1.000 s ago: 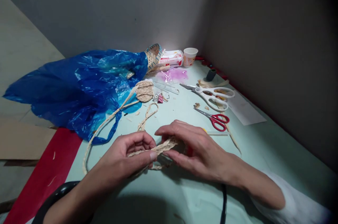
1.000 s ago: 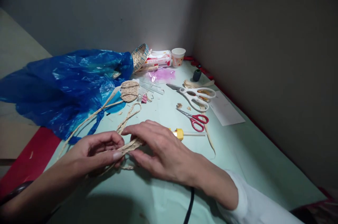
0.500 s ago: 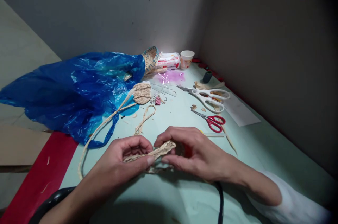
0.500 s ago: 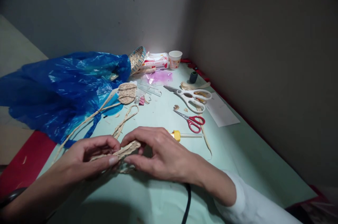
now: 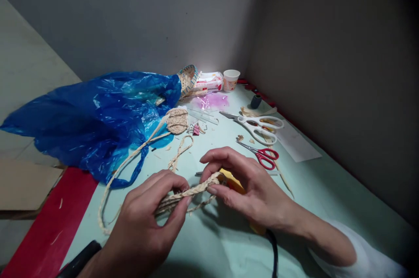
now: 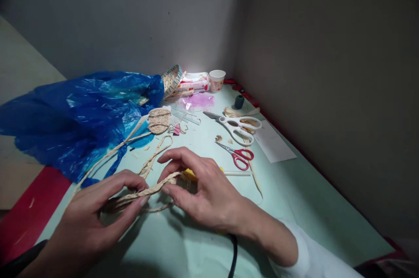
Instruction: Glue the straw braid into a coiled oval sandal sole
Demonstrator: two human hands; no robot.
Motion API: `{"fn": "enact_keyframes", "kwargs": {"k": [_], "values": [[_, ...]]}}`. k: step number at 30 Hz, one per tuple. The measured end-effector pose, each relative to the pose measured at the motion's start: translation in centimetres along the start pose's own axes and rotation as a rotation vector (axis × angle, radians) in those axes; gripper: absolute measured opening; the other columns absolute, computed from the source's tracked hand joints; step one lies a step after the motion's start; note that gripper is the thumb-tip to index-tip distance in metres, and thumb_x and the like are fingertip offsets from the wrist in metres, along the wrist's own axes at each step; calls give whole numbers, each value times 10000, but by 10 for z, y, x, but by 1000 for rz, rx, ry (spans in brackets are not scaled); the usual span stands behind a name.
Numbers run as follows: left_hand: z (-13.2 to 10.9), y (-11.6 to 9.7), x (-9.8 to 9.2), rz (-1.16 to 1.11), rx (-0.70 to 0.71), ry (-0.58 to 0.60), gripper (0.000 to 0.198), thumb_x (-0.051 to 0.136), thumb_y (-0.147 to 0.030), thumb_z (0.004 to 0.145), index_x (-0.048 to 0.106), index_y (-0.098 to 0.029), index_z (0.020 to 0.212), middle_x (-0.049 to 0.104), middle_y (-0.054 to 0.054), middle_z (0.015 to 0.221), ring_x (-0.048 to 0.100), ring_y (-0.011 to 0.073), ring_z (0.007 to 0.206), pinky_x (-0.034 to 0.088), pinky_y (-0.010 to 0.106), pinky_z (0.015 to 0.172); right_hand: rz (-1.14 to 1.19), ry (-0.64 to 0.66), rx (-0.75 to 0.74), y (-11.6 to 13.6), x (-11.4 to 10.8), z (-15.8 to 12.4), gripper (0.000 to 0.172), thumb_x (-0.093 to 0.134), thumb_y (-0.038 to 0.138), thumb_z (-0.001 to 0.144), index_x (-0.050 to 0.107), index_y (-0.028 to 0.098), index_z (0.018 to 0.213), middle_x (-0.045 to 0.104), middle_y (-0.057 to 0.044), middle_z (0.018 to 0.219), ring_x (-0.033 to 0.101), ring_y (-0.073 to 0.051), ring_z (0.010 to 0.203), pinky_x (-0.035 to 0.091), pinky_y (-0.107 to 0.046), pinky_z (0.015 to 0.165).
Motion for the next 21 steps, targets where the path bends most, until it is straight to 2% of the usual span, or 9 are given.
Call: {"fn": "enact_keyframes", "kwargs": {"k": [3,5,10,13,18,21], "values": [[-3,-9,-1,63,118,-51,85,642,-199,797,650,-253,732,666,16,680,574,213,661,400,305,690,-37,-46,-42,2,-3,-3,342,608,133,886,487,208,1197,710,-32,920,656,-140,778,514,-240,624],[-3,-10,1,90,141,-53,91,620,-186,803,644,-255,748,666,20,683,569,216,665,395,310,689,-56,-65,-47,1,-4,-4,375,616,132,892,468,225,1223,711,-20,917,654,-130,744,518,-240,633],[-1,3,4,40,27,-31,63,717,-263,763,658,-267,784,693,-10,729,606,191,664,412,274,654,-116,-48,-17,-1,-2,-4,415,604,156,917,440,246,1286,703,-16,947,649,-131,756,512,-235,632],[0,8,9,-22,-3,14,41,701,-252,798,679,-272,771,697,-27,708,617,167,651,422,250,652,-156,-8,12,-3,1,-4,431,591,165,930,433,255,1321,709,-19,1021,640,-124,761,497,-228,619],[4,19,21,-132,-85,129,106,674,-278,825,691,-239,728,680,4,728,618,177,703,434,251,665,-80,-79,4,-7,-2,-6,434,596,197,939,425,259,1332,637,-53,1133,645,-162,957,544,-301,819],[4,30,27,-237,-192,185,140,666,-319,826,711,-221,737,690,24,749,614,188,722,435,259,663,-50,-106,-13,-10,-3,-8,476,604,195,934,408,271,1360,602,-64,1146,641,-171,945,554,-333,837]]}}
Point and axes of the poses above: each hand's wrist, its own z-axis towards the middle knuckle, its own x-axis out of the palm, y = z × x, the point moved 10 cm from there along z, towards the middle knuckle
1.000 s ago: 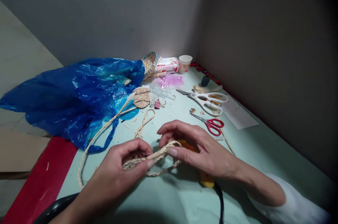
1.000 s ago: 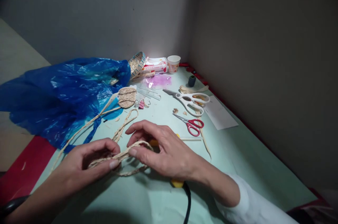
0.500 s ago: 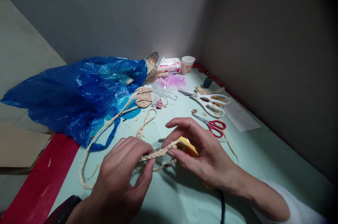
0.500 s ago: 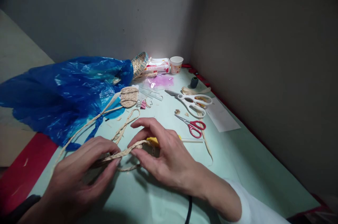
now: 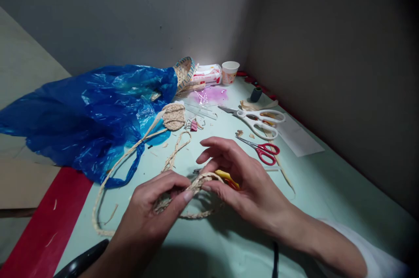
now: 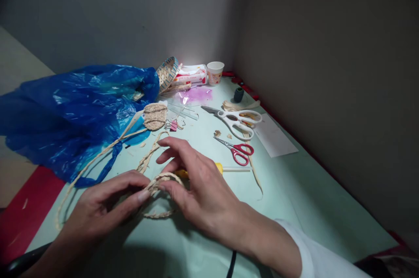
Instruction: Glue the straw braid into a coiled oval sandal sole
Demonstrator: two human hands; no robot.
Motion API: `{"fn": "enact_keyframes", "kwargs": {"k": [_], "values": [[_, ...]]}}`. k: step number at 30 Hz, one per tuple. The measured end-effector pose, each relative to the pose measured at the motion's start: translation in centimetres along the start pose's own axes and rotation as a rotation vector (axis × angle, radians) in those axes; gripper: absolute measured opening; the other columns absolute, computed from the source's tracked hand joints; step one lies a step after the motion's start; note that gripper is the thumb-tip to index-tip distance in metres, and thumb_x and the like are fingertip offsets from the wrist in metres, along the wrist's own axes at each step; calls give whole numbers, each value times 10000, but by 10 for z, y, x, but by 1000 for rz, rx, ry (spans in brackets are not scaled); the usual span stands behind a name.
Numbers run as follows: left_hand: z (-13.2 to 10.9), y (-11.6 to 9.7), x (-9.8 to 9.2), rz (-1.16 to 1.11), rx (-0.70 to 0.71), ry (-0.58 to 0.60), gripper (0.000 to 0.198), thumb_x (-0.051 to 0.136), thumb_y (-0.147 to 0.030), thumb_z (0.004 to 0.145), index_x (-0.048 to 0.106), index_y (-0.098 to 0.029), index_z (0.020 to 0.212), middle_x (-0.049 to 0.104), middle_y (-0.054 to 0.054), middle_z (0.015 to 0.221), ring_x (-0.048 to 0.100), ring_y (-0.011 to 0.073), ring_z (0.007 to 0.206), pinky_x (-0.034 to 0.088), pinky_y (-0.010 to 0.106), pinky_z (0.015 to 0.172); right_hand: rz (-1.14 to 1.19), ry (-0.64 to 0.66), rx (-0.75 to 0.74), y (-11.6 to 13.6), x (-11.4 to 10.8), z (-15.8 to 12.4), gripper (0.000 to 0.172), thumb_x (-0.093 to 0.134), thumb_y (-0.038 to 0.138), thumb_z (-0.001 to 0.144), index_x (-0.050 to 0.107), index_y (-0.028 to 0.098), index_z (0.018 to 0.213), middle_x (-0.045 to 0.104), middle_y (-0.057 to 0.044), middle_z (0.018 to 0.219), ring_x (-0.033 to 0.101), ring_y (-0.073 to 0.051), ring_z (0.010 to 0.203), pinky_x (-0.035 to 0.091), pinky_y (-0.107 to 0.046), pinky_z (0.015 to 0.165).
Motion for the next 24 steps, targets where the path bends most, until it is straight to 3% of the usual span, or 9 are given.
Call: {"fn": "enact_keyframes", "kwargs": {"k": [6,15,20,24], "values": [[1,16,6,-102,-168,42,180,709,-364,782,712,-191,730,635,5,669,528,141,614,387,241,578,31,41,39,-4,2,3,523,603,127,909,397,282,1365,614,-46,1114,632,-161,921,553,-321,807],[-7,39,24,-404,-400,173,197,746,-366,747,691,-177,752,656,5,712,554,142,698,405,230,654,149,84,67,-4,5,5,565,618,142,916,383,334,1393,632,0,1029,626,-141,912,521,-281,808],[-6,43,31,-546,-393,169,217,775,-347,745,667,-208,871,654,3,806,607,171,784,473,271,726,116,129,40,-3,7,6,547,598,106,913,388,317,1373,625,23,974,619,-116,829,510,-266,773],[-6,43,31,-524,-365,164,233,773,-353,751,656,-217,899,626,1,837,606,179,817,477,286,749,73,167,63,-4,10,7,501,592,155,930,391,277,1372,629,11,964,602,-118,792,499,-250,699]]}}
Point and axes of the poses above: each hand's wrist, its own z-axis towards the middle knuckle, its own x-axis out of the palm, y = z × x, the point moved 10 cm from there along z, towards the middle knuckle
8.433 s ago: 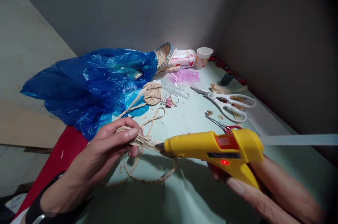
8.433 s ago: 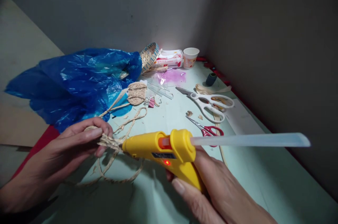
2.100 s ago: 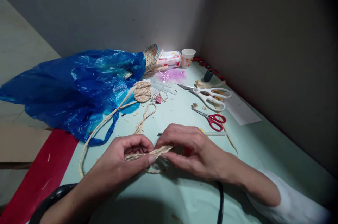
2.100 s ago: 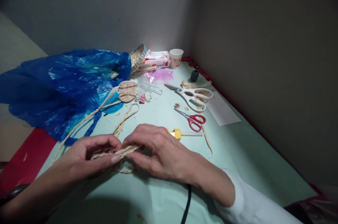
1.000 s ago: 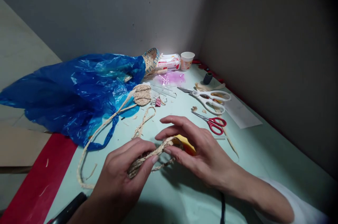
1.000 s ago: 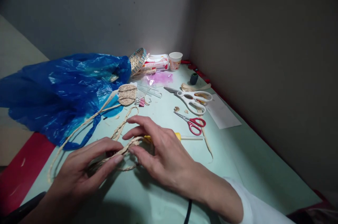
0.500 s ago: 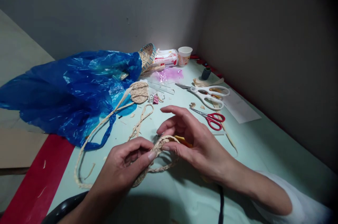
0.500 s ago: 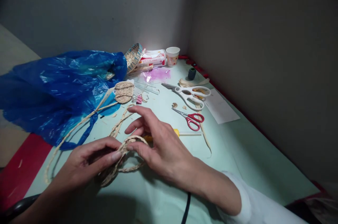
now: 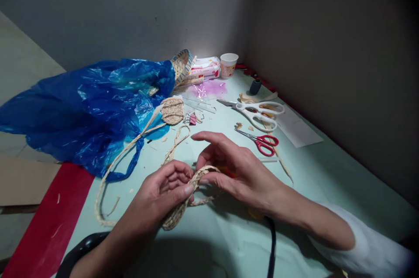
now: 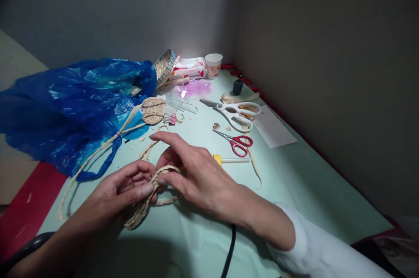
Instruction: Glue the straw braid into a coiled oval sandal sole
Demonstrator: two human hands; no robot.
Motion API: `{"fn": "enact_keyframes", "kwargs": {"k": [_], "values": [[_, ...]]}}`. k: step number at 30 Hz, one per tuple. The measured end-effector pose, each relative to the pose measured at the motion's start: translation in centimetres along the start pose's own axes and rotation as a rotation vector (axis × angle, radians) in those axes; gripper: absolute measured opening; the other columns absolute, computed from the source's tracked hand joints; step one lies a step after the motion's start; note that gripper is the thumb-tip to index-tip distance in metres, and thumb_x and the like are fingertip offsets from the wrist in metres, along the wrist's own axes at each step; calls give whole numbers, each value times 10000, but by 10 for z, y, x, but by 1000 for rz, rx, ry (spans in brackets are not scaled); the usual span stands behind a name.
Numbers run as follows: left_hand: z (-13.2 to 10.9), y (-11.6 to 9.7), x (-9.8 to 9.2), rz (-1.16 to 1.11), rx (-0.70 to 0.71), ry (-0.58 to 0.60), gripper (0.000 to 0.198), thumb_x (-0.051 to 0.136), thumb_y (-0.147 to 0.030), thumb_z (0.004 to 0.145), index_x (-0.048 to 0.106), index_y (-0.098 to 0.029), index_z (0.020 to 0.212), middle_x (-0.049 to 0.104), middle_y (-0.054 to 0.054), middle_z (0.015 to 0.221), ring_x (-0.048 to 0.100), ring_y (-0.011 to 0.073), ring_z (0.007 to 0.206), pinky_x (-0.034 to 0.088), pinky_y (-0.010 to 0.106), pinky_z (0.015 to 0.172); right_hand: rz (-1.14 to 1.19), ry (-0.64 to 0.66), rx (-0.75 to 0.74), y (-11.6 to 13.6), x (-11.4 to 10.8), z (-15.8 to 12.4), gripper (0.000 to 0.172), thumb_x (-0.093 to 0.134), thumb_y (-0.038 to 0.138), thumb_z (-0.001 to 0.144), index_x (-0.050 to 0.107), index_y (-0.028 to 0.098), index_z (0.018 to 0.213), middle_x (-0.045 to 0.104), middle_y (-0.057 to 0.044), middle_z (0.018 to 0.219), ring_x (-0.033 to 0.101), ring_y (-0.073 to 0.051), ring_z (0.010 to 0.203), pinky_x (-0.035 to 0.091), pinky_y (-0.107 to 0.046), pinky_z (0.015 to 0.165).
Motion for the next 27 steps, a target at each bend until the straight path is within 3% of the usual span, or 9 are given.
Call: {"fn": "enact_keyframes", "kwargs": {"k": [4,9,14,20,24,27], "values": [[-4,-3,-3,60,13,-45,237,788,-353,729,661,-214,874,621,-5,817,574,156,803,440,247,730,-13,5,14,1,0,0,502,620,155,915,410,248,1361,636,8,953,598,-115,776,490,-240,683],[-7,-8,-7,95,38,-108,177,752,-358,759,658,-212,798,589,-32,703,488,103,655,370,203,597,94,5,-5,0,1,0,457,625,213,929,444,251,1346,627,-2,948,595,-127,808,494,-252,704],[-7,-10,-2,87,27,-85,199,770,-347,734,658,-196,799,626,-9,742,548,133,715,398,218,636,280,-6,33,-8,4,1,466,661,126,884,486,242,1300,646,-2,908,615,-133,798,513,-272,737],[-7,-6,-1,58,19,-61,197,759,-343,760,628,-203,806,585,-29,703,501,109,673,360,202,601,232,-58,26,-12,1,2,654,708,100,832,426,350,1367,578,10,1034,651,-130,795,530,-287,735],[-7,-6,-1,97,36,-62,194,735,-357,779,643,-193,826,584,-14,715,495,123,689,363,224,624,161,-46,11,-7,1,1,685,678,97,851,368,339,1412,588,9,1012,639,-132,790,538,-303,761],[-7,-11,-2,119,71,-86,191,720,-360,791,632,-192,809,552,-20,707,463,124,682,355,230,613,56,-34,15,-1,-3,0,702,686,139,861,337,301,1448,632,-12,1035,642,-159,887,533,-326,825]]}}
Point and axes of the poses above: each hand's wrist, its own z-axis towards the middle knuckle, its own x-axis out of the palm, y = z × x, the point moved 10 cm from there along z, towards the middle knuckle
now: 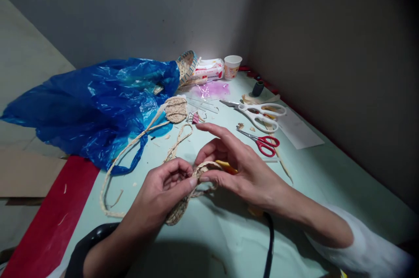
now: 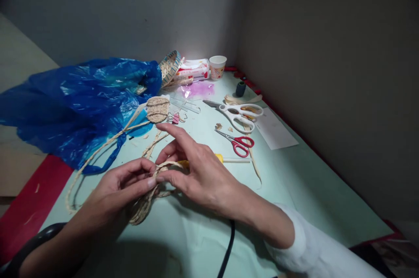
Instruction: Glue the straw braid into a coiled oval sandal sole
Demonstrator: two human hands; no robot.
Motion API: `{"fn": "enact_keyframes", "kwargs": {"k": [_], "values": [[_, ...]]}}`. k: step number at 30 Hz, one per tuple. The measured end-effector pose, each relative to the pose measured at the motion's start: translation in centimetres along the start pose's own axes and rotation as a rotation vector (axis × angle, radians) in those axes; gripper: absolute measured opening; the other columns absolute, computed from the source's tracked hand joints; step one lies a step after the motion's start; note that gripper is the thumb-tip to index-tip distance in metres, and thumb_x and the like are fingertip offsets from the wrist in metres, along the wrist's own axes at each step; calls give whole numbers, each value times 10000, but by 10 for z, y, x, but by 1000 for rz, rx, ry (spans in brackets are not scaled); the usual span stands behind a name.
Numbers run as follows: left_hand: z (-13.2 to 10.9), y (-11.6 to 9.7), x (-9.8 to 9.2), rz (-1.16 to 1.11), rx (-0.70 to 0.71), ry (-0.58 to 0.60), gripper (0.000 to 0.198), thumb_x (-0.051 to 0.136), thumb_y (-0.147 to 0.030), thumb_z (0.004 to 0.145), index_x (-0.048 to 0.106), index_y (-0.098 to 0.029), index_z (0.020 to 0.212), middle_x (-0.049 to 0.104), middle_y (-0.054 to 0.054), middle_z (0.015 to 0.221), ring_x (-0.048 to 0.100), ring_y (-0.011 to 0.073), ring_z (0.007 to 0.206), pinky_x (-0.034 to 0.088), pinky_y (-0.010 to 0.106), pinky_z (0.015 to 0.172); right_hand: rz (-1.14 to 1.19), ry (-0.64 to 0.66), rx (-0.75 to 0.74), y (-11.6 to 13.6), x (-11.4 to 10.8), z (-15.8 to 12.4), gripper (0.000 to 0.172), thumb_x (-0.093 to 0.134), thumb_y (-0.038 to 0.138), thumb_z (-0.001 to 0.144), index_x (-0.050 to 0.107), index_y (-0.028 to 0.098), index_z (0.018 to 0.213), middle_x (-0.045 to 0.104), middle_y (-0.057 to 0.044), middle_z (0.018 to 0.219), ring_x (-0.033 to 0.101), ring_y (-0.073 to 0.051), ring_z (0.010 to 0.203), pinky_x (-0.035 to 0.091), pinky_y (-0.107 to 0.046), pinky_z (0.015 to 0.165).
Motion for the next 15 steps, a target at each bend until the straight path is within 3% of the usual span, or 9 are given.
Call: {"fn": "enact_keyframes", "kwargs": {"k": [5,8,15], "values": [[-1,-1,2,-22,-9,-8,220,717,-385,793,607,-195,785,552,-18,693,450,123,652,331,231,576,-45,-4,-29,10,-7,1,589,659,220,901,389,233,1424,650,-48,1079,637,-171,978,511,-341,909],[0,-2,2,-32,6,1,229,726,-391,781,606,-196,774,554,-14,705,470,130,657,346,239,593,-39,36,-26,9,0,2,481,622,180,921,445,247,1363,663,-18,1019,643,-133,880,519,-271,801],[5,1,-1,16,21,-4,213,717,-370,806,596,-196,778,513,-32,679,441,111,626,335,221,562,-38,-48,7,-5,2,2,318,633,140,894,526,251,1171,667,15,908,602,-106,744,462,-204,617]]}}
Point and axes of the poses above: each hand's wrist, its own z-axis towards the middle knuckle, its own x-axis out of the palm, y = z × x, the point moved 10 cm from there along z, towards the middle knuckle
